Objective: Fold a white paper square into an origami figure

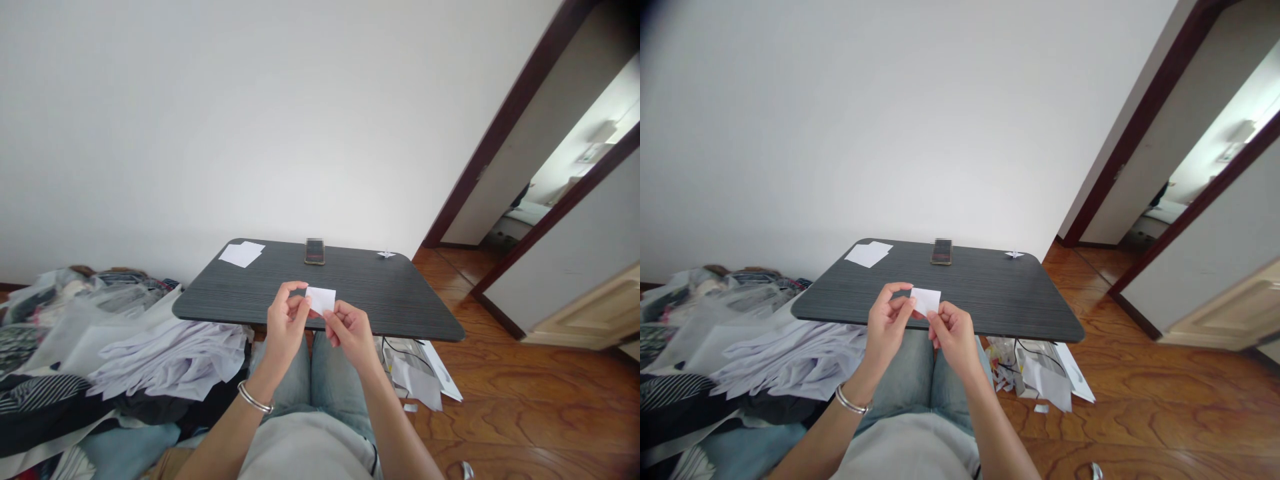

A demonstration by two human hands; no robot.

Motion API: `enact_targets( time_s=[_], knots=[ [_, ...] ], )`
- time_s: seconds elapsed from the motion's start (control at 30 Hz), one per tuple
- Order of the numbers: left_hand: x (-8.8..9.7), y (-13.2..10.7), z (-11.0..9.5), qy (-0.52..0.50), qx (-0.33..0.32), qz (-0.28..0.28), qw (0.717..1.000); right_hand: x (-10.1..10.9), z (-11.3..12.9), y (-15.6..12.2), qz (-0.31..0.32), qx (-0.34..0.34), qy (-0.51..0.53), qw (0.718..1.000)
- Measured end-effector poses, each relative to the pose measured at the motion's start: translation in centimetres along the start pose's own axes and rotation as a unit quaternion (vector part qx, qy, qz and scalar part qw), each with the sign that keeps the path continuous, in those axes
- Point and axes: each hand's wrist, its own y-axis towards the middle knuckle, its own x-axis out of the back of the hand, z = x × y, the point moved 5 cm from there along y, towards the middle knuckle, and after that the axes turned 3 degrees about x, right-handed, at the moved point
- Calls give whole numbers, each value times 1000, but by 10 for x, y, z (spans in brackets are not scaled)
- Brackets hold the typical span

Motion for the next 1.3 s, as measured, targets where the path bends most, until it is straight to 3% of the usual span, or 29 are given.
enact_targets(
  time_s=[0.4,0.83,0.97,1.17,1.3],
  knots=[
    [-3,0,-3,16,10,88,996,3,1,2,-13,-9,-17,1000],
    [1,3,0,-24,38,84,995,4,4,0,9,-3,-41,999],
    [6,4,-3,2,9,64,998,4,5,0,3,9,-57,998],
    [7,2,-7,36,-82,23,996,2,6,-1,-3,17,-65,998],
    [5,2,-6,21,-89,13,996,-1,6,-2,10,23,-62,998]
  ],
)
